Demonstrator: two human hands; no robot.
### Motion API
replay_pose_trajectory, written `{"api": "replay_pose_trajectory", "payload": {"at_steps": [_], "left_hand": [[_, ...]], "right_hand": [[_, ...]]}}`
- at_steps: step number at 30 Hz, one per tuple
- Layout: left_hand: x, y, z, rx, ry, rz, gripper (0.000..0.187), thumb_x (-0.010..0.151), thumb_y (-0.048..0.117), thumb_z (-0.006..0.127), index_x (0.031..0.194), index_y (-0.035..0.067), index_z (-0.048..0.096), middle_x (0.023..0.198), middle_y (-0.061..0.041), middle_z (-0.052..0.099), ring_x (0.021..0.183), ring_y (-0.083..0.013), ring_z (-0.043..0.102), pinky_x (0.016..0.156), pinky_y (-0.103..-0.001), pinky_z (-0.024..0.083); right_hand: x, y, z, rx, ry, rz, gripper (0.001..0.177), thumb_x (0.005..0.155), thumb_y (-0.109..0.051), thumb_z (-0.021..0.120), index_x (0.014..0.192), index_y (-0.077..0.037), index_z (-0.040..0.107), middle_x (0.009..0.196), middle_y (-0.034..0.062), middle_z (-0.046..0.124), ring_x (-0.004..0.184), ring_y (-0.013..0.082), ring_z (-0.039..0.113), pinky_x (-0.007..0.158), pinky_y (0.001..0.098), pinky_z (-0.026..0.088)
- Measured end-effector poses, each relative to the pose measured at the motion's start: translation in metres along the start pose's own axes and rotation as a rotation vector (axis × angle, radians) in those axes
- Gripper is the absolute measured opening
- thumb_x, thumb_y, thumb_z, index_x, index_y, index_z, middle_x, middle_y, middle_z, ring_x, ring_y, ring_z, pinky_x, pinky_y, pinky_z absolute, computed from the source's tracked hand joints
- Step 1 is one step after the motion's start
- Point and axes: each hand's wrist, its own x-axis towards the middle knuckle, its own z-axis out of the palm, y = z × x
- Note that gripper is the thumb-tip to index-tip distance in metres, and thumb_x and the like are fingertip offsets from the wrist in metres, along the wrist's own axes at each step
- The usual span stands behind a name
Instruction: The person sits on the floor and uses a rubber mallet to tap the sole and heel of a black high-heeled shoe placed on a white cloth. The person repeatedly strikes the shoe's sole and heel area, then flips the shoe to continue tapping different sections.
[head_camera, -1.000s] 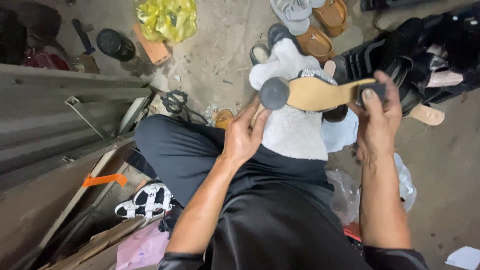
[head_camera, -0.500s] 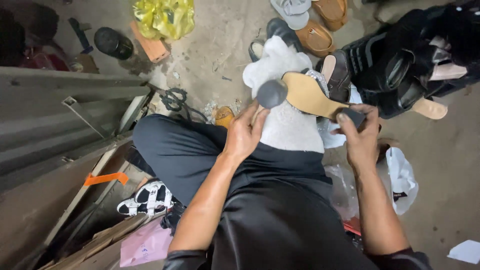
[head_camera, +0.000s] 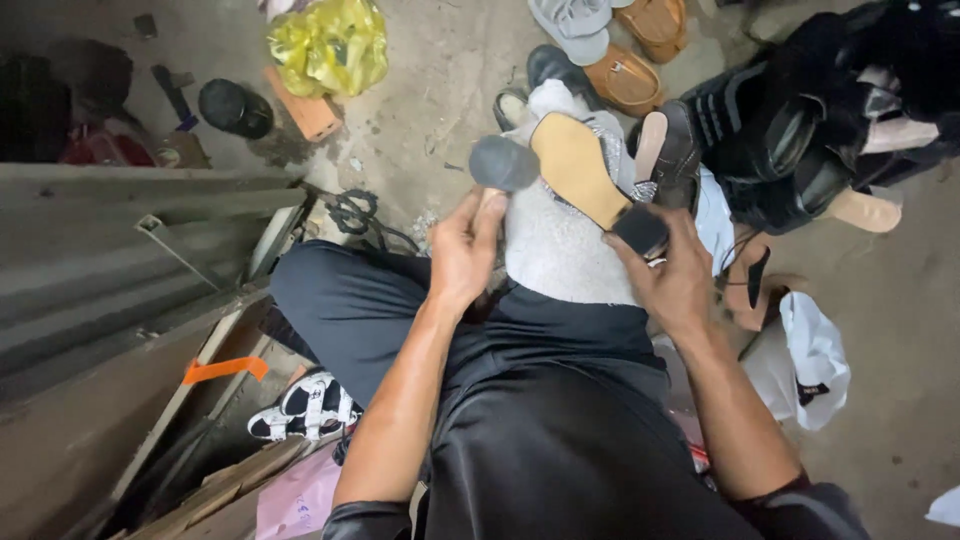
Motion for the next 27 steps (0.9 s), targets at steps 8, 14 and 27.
{"api": "replay_pose_trajectory", "payload": {"at_steps": [8,14,27], "left_hand": [[-0.009,0.018,0.007,-0.036,-0.009,-0.053,0.033,0.099,0.030,0.071,0.119,0.003,0.074,0.105,-0.028,0.074,0.114,-0.0393,0.066,0.091,-0.050,0.057],[-0.015,0.001,0.009,-0.063,0.186,0.226,0.008,0.100,0.019,0.069,0.096,0.015,0.074,0.073,-0.005,0.070,0.075,-0.0180,0.068,0.070,-0.033,0.054],[-0.008,0.014,0.013,0.013,0.037,0.256,0.037,0.101,0.015,0.070,0.134,0.000,0.066,0.128,-0.023,0.069,0.119,-0.0380,0.065,0.096,-0.046,0.057]], "right_hand": [[0.004,-0.005,0.014,-0.119,0.047,-0.101,0.038,0.094,-0.022,0.088,0.118,-0.002,0.066,0.097,0.0128,0.063,0.093,0.0394,0.070,0.069,0.0502,0.058],[0.021,-0.005,0.025,-0.093,0.041,-0.047,0.040,0.096,-0.028,0.088,0.115,-0.003,0.063,0.093,0.0150,0.065,0.087,0.0407,0.071,0.068,0.0484,0.057],[0.036,-0.015,0.025,-0.215,-0.118,-0.048,0.044,0.099,-0.027,0.078,0.121,-0.001,0.051,0.107,0.0204,0.065,0.090,0.0487,0.070,0.069,0.0553,0.056]]}}
